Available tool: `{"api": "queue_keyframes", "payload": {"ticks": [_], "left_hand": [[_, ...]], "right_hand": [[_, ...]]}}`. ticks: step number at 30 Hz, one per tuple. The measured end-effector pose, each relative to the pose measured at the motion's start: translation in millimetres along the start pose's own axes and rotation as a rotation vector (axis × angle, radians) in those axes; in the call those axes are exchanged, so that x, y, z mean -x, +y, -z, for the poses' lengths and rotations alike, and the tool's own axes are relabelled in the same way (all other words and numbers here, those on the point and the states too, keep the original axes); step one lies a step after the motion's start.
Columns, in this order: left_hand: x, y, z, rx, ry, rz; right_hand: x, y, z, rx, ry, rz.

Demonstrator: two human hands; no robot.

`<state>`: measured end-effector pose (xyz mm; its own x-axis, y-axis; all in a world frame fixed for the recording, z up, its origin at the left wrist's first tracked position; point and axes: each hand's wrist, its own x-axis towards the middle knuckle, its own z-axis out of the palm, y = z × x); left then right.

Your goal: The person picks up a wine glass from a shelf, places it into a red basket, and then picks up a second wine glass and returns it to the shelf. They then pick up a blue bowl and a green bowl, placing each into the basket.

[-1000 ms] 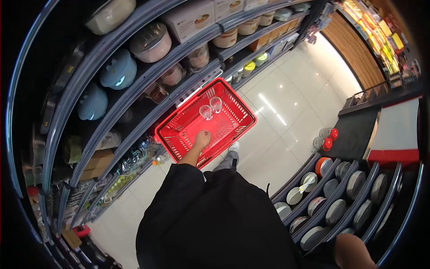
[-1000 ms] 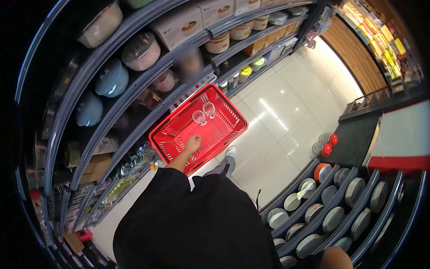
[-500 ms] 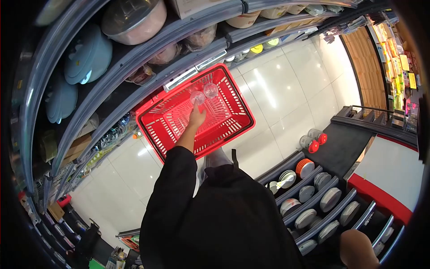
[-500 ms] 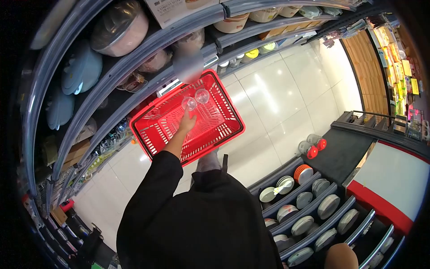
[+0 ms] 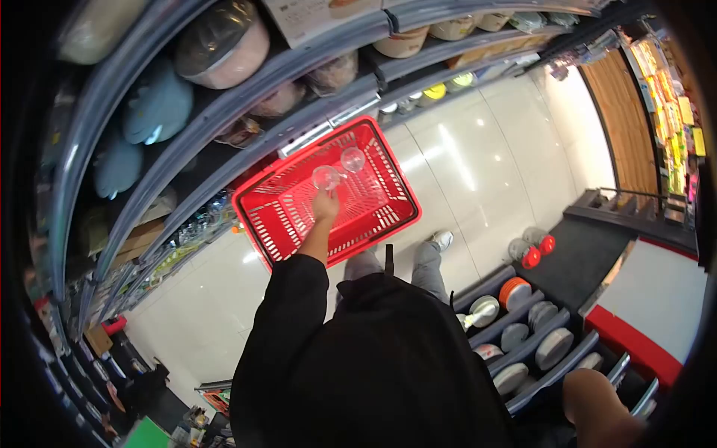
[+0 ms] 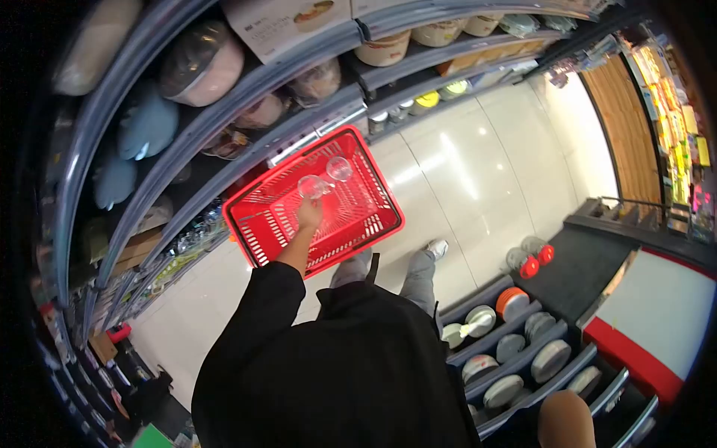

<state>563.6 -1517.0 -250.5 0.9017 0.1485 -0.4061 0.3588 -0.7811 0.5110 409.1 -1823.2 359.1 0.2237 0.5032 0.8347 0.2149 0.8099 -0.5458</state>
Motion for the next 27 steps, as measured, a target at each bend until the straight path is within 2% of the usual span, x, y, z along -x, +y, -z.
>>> {"api": "queue_keyframes", "payload": {"ticks": [2, 4, 5, 7, 8, 9, 10, 11, 13, 15, 16, 18, 19, 21, 23, 24, 25, 26, 27], "left_hand": [[19, 11, 18, 0.024, 0.050, 0.020], [42, 20, 29, 0.326, 0.112, -0.061], [52, 27, 31, 0.327, 0.141, -0.059], [77, 37, 34, 0.677, 0.143, 0.042], [94, 42, 41, 0.598, 0.159, -0.012], [116, 47, 46, 0.594, 0.181, 0.019], [129, 59, 52, 0.715, 0.175, -0.002], [141, 77, 60, 0.839, 0.171, -0.034], [177, 120, 87, 0.868, 0.202, -0.027], [212, 146, 104, 0.858, 0.115, -0.110], [231, 166, 120, 0.812, 0.067, -0.116], [260, 187, 138, 0.746, 0.026, -0.149], [269, 199, 146, 0.687, -0.032, -0.209], [292, 220, 159, 0.754, -0.031, -0.194], [307, 231, 175, 0.650, -0.121, -0.328], [314, 239, 184, 0.651, -0.087, -0.333], [321, 246, 192, 0.491, -0.152, -0.381], [328, 252, 200, 0.327, -0.216, -0.421], [335, 257, 206, 0.322, -0.188, -0.419]], "right_hand": [[25, -17, 0, -0.556, -0.057, 0.010], [69, -11, 19, 0.764, 0.524, 0.188], [93, -7, 22, 1.093, 0.734, 0.079], [140, 0, 27, 1.706, 1.110, -0.393], [174, 12, 34, 1.586, 1.225, -0.538], [194, 35, 42, 1.449, 1.187, -0.540], [226, 53, 43, 1.258, 1.292, -0.722], [251, 71, 47, 1.136, 1.240, -0.832], [275, 100, 49, 1.062, 1.021, -0.975], [276, 115, 50, 1.035, 0.778, -0.945], [272, 118, 49, 1.005, 0.768, -0.950], [260, 120, 55, 1.134, 0.423, -0.873], [257, 121, 56, 1.128, 0.411, -0.861], [252, 123, 62, 1.137, 0.339, -0.962], [258, 132, 71, 1.203, 0.273, -0.941], [259, 135, 74, 1.084, 0.192, -1.004], [261, 140, 76, 0.963, 0.107, -1.065], [263, 145, 74, 0.965, 0.086, -1.039], [266, 151, 70, 0.875, 0.108, -1.047]]}}
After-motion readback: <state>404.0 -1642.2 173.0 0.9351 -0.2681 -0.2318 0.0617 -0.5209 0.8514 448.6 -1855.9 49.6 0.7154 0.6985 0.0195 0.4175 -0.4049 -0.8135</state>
